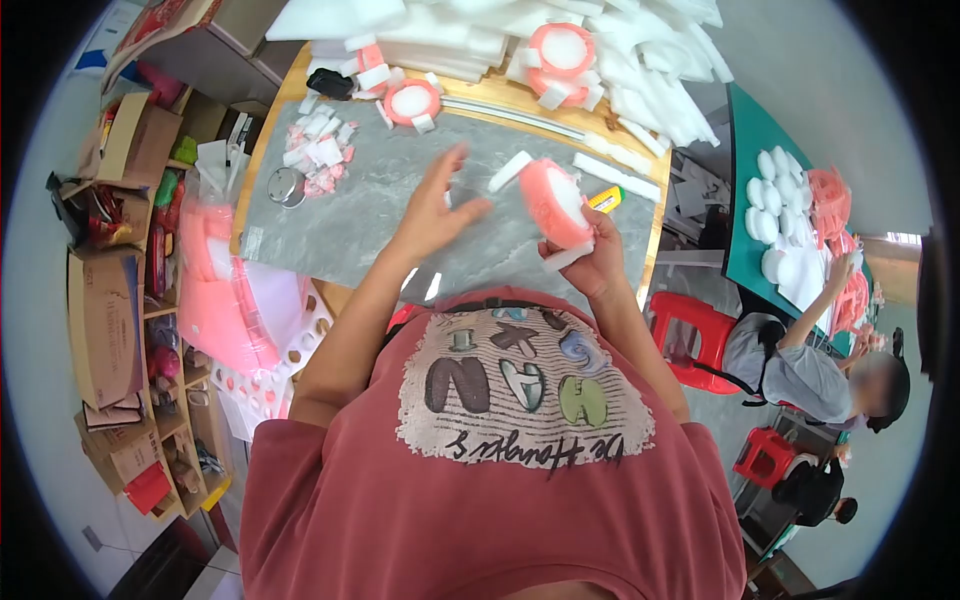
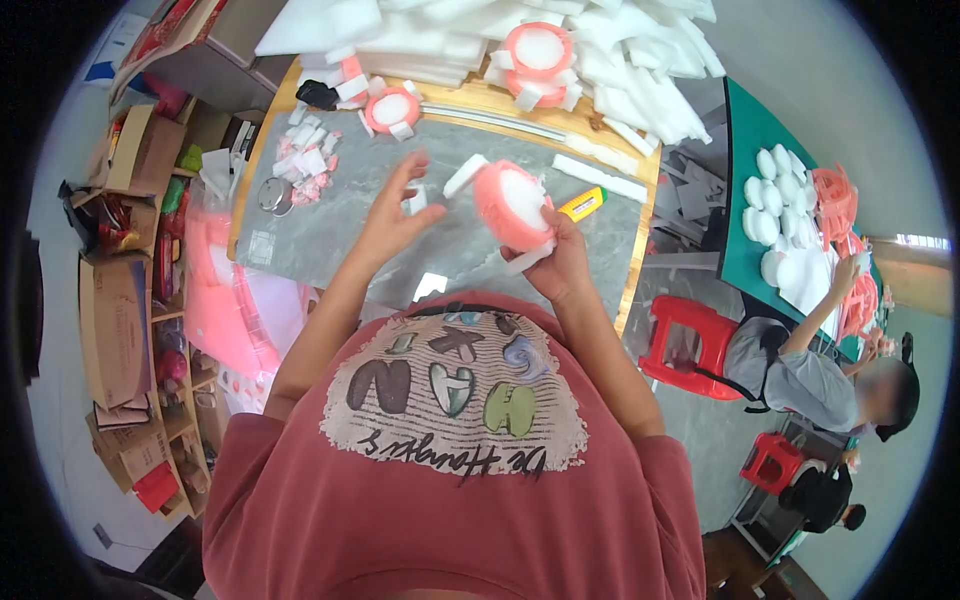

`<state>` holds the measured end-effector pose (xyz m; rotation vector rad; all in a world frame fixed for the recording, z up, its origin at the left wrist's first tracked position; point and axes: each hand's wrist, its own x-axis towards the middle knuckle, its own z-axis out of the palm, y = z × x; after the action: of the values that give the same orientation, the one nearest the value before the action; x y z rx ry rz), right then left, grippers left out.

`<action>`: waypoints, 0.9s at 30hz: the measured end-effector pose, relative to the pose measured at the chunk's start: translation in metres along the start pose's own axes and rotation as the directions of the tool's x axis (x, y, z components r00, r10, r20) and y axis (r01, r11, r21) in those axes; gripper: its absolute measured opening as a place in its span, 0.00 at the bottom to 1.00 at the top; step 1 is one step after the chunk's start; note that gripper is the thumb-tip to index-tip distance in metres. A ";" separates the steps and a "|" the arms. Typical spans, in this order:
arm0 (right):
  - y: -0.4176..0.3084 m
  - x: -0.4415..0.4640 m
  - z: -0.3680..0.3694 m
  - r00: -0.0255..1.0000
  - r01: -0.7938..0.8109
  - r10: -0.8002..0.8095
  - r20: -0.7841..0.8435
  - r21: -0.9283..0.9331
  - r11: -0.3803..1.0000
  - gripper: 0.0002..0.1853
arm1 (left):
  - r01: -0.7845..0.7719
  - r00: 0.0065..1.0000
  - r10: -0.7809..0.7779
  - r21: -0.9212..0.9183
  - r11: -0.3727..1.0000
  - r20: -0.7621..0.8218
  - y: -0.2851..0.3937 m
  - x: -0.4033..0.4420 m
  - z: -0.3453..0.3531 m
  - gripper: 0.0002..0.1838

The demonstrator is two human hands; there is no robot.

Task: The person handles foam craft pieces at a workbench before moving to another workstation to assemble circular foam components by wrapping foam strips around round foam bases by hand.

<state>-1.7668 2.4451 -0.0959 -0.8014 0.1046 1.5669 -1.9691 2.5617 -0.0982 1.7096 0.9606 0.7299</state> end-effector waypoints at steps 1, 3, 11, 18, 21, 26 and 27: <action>0.001 0.000 0.002 1.000 -0.020 0.019 -0.007 -0.037 0.999 0.21 | -0.121 0.992 0.119 0.029 0.992 0.050 0.016 -0.001 0.002 0.42; 0.003 0.000 0.003 0.999 -0.038 0.037 -0.013 -0.077 0.996 0.21 | -0.242 0.966 0.236 0.051 0.969 0.100 0.029 0.000 0.002 0.42; 0.004 -0.002 0.000 1.000 -0.023 0.023 0.000 -0.153 0.988 0.31 | -0.180 0.957 0.188 -0.058 0.982 0.221 0.011 0.002 -0.018 0.20; -0.029 -0.003 -0.026 0.988 0.157 -0.155 0.024 -0.200 0.967 0.26 | -0.023 0.999 0.027 0.135 0.991 -0.026 -0.036 0.009 -0.087 0.20; -0.024 0.010 -0.030 0.968 0.189 -0.242 -0.061 -0.453 0.871 0.23 | -0.223 0.949 0.308 0.541 0.811 -0.070 -0.074 -0.013 -0.088 0.25; -0.002 0.038 -0.051 0.991 0.073 -0.133 -0.019 -0.755 0.652 0.24 | 0.776 0.455 -0.870 0.395 0.492 0.189 -0.129 -0.159 -0.152 0.22; 0.006 0.043 -0.056 0.988 0.079 -0.152 -0.017 -0.797 0.599 0.23 | 0.309 0.542 -0.689 0.649 0.695 0.481 -0.179 -0.226 -0.156 0.22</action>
<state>-1.7456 2.4519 -0.1637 -1.5459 -0.6399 1.4238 -2.2572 2.4721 -0.2253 1.7486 1.0548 -0.6363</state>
